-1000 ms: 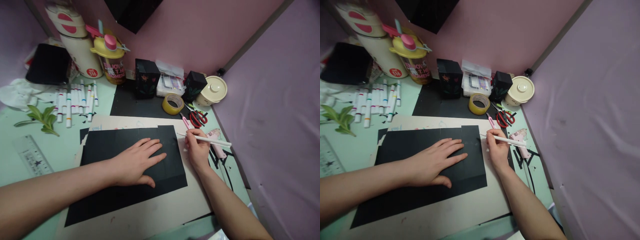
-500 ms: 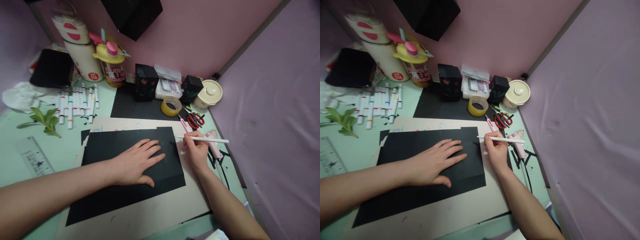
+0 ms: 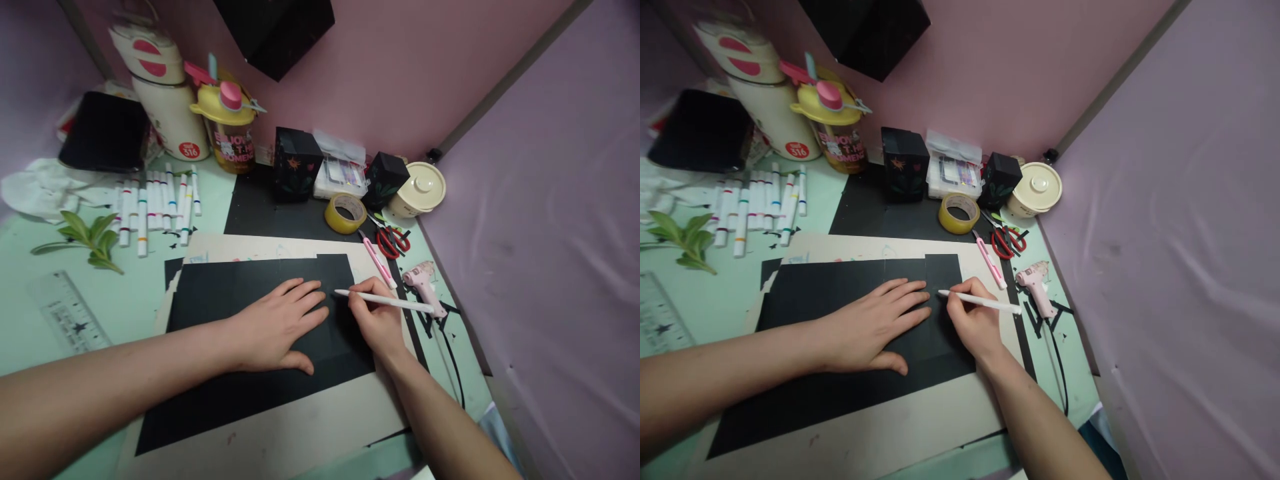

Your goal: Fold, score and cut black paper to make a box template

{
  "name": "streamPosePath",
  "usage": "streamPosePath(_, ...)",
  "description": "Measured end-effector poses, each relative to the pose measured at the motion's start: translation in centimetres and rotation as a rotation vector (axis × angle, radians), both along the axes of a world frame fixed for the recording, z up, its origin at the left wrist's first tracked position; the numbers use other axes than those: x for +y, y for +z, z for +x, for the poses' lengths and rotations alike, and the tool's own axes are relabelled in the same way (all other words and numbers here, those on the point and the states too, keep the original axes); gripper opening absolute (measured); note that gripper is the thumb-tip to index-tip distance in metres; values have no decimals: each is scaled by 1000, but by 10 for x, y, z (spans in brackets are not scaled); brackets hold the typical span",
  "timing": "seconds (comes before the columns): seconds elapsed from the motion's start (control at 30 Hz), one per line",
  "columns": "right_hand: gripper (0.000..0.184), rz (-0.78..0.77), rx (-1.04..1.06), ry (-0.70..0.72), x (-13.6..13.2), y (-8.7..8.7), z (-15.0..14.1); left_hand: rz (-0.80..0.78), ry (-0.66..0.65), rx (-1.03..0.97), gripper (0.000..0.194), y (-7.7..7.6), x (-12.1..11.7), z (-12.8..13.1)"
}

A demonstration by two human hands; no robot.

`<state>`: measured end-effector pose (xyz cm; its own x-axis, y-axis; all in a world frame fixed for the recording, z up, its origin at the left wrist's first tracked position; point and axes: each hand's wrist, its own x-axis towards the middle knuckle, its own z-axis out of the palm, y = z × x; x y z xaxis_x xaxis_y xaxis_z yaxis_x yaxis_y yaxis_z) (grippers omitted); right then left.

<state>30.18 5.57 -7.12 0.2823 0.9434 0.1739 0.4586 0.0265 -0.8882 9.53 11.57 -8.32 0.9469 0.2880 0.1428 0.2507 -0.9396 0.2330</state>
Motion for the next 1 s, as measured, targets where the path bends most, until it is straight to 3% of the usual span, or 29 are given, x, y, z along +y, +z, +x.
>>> streamPosePath(0.27, 11, 24, -72, 56, 1, -10, 3, -37, 0, -21, 80, -1, 1, 0)
streamPosePath(0.67, 11, -1, -41, 92, 1, -12, 3, -64, 1, -35, 78, 0, 1, 0)
streamPosePath(1.0, 14, 24, -92, 31, 1, -14, 3, -52, -1, -2, 79, 1, 1, 0)
